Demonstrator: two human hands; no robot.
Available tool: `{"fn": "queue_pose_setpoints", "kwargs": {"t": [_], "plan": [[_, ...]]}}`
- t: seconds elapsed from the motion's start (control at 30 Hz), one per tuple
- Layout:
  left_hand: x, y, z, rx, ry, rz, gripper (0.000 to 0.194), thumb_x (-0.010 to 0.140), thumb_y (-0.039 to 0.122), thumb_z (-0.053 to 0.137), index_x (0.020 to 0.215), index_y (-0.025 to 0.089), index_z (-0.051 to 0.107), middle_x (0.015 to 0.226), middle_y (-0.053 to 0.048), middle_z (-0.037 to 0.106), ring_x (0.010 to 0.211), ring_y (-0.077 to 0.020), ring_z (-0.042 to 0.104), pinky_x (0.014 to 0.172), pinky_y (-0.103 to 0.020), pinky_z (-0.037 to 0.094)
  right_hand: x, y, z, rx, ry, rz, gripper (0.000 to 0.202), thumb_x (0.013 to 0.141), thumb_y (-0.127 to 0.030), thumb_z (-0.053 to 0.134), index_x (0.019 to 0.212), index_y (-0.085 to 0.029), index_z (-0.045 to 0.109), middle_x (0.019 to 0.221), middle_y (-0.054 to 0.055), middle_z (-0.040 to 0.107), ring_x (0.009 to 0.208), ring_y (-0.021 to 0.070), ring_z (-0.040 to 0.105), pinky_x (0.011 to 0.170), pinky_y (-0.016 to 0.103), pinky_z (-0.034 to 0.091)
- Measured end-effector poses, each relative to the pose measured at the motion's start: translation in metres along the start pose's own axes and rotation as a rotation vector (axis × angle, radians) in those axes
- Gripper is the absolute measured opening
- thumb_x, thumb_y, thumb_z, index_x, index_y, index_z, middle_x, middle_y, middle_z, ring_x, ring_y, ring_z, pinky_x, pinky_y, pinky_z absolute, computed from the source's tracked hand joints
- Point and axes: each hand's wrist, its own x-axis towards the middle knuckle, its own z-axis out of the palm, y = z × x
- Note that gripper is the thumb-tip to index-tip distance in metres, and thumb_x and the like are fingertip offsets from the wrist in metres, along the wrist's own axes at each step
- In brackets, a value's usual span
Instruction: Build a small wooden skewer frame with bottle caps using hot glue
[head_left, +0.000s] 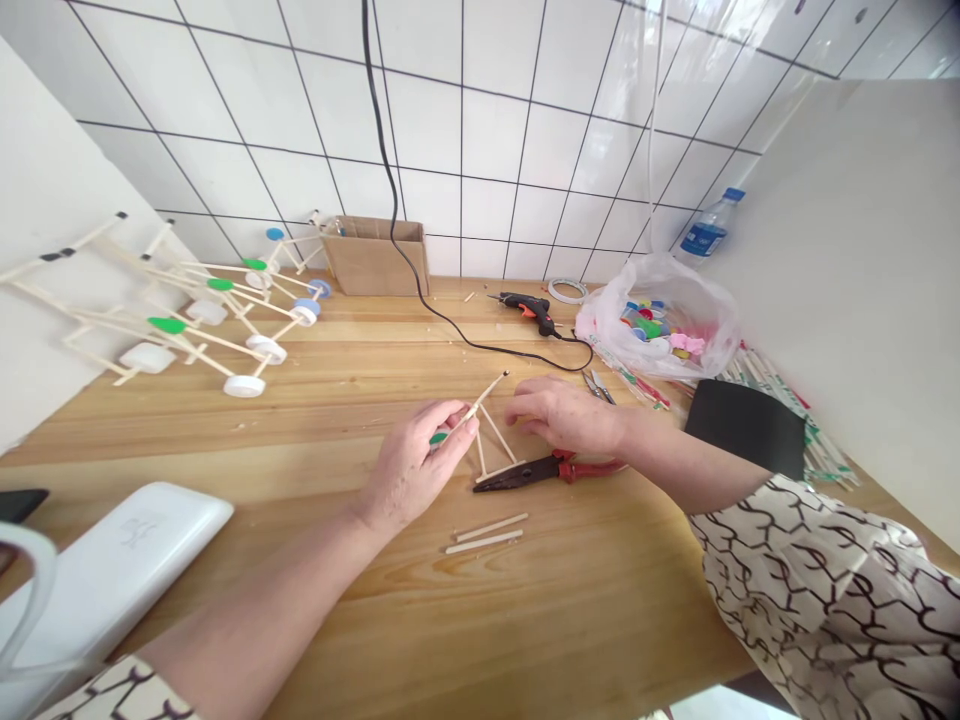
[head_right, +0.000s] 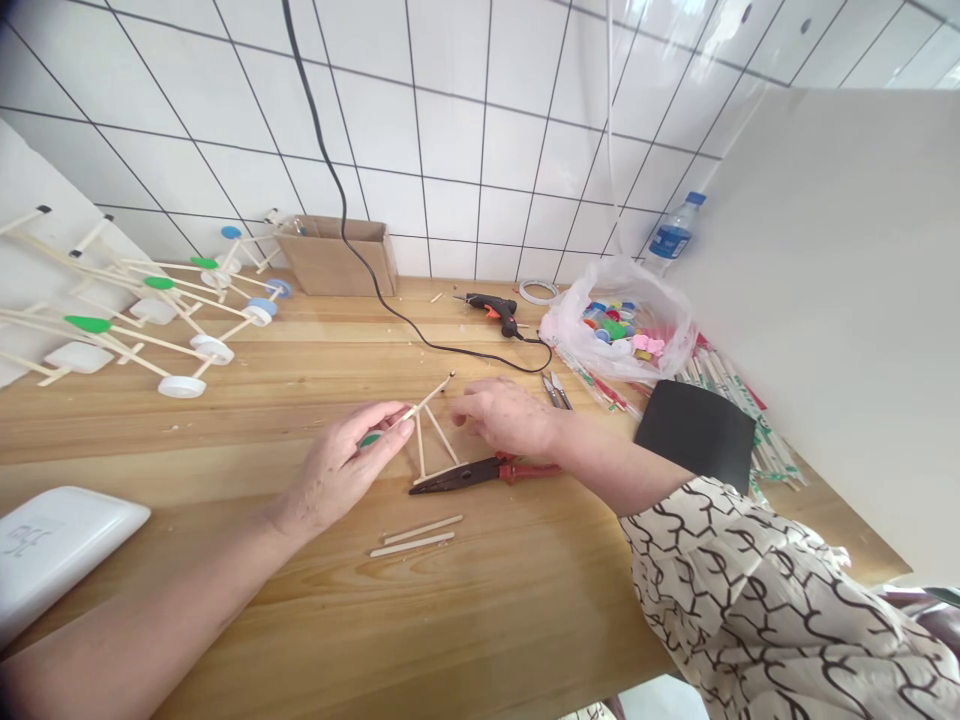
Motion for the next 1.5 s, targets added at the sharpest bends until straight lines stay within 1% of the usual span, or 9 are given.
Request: {"fn": "queue_pose_setpoints", "kwargs": {"t": [0.17, 0.37, 0.63, 0.77, 0.9, 1.07, 1.2, 1.3, 1.5], "plan": [[0.001, 0.0, -0.001, 0.017, 0.003, 0.017, 0.03, 0.087, 0.04, 0.047, 0.099, 0.017, 0.062, 0.092, -0.007, 0.068, 0.084, -0.0181, 0.063, 0.077, -0.028, 0.05, 0.011, -0.001, 0.002, -0.002, -0.03, -0.029, 0.014, 0.08, -0.008, 0.057, 0.082, -0.017, 0.067, 0.083, 0.003, 0.06, 0.082, 0.0161, 0.055, 0.075, 0.028, 0.039], [0.001, 0.0, -0.001, 0.014, -0.004, 0.012, 0.03, 0.087, 0.04, 0.048, 0.1, 0.017, 0.062, 0.092, -0.006, 0.068, 0.085, -0.0182, 0.063, 0.076, -0.027, 0.051, 0.009, 0.001, 0.004, -0.038, -0.058, -0.033, 0.015, 0.08, -0.006, 0.052, 0.075, -0.015, 0.063, 0.084, 0.005, 0.058, 0.083, 0.0171, 0.052, 0.078, 0.031, 0.039], [0.0, -0.001, 0.001, -0.012, -0.002, -0.008, 0.031, 0.086, 0.041, 0.047, 0.099, 0.017, 0.062, 0.091, -0.006, 0.068, 0.084, -0.0178, 0.063, 0.076, -0.027, 0.051, -0.019, 0.007, -0.011, 0.107, 0.133, 0.026, 0.016, 0.079, -0.003, 0.048, 0.072, -0.017, 0.053, 0.079, 0.003, 0.054, 0.078, 0.0152, 0.05, 0.072, 0.026, 0.041], [0.0, -0.001, 0.001, -0.024, 0.002, -0.016, 0.032, 0.086, 0.042, 0.048, 0.1, 0.017, 0.062, 0.092, -0.006, 0.067, 0.084, -0.0175, 0.062, 0.075, -0.027, 0.051, -0.027, 0.017, -0.006, 0.148, 0.171, 0.041, 0.014, 0.081, -0.007, 0.049, 0.074, -0.017, 0.056, 0.079, 0.003, 0.056, 0.078, 0.0154, 0.052, 0.072, 0.027, 0.042], [0.0, -0.001, 0.001, -0.02, 0.001, -0.012, 0.031, 0.086, 0.041, 0.048, 0.099, 0.016, 0.063, 0.091, -0.006, 0.067, 0.083, -0.0172, 0.061, 0.075, -0.027, 0.051, -0.021, 0.022, 0.005, 0.166, 0.124, 0.034, 0.014, 0.082, -0.009, 0.051, 0.079, -0.016, 0.062, 0.082, 0.004, 0.059, 0.081, 0.0154, 0.054, 0.074, 0.027, 0.042], [0.001, -0.001, 0.0, -0.013, -0.001, -0.005, 0.032, 0.086, 0.041, 0.048, 0.099, 0.016, 0.062, 0.092, -0.007, 0.068, 0.083, -0.0174, 0.062, 0.075, -0.027, 0.05, -0.003, 0.012, 0.011, 0.138, 0.072, -0.012, 0.018, 0.081, -0.009, 0.057, 0.094, -0.018, 0.066, 0.091, 0.005, 0.06, 0.088, 0.0172, 0.055, 0.081, 0.029, 0.04], [0.001, -0.001, 0.0, -0.016, 0.005, -0.003, 0.032, 0.086, 0.041, 0.048, 0.099, 0.016, 0.062, 0.093, -0.007, 0.067, 0.083, -0.0174, 0.062, 0.076, -0.027, 0.05, 0.01, 0.007, 0.01, 0.081, 0.013, -0.038, 0.014, 0.079, -0.006, 0.057, 0.082, -0.016, 0.067, 0.082, 0.004, 0.059, 0.081, 0.0162, 0.053, 0.075, 0.028, 0.039], [0.0, -0.002, 0.001, -0.023, 0.006, 0.006, 0.032, 0.086, 0.041, 0.048, 0.099, 0.015, 0.062, 0.094, -0.008, 0.067, 0.083, -0.0173, 0.062, 0.075, -0.026, 0.051, 0.015, 0.009, 0.012, 0.055, 0.013, -0.063, 0.015, 0.078, -0.005, 0.055, 0.072, -0.015, 0.064, 0.077, 0.003, 0.056, 0.077, 0.0151, 0.05, 0.071, 0.026, 0.037], [0.0, -0.001, 0.001, -0.025, 0.001, -0.003, 0.031, 0.086, 0.041, 0.048, 0.099, 0.017, 0.062, 0.093, -0.007, 0.068, 0.083, -0.0174, 0.062, 0.075, -0.027, 0.051, 0.01, 0.01, 0.007, 0.008, -0.011, -0.075, 0.017, 0.074, -0.001, 0.048, 0.069, -0.016, 0.056, 0.078, 0.004, 0.054, 0.077, 0.0159, 0.046, 0.073, 0.028, 0.036]]}}
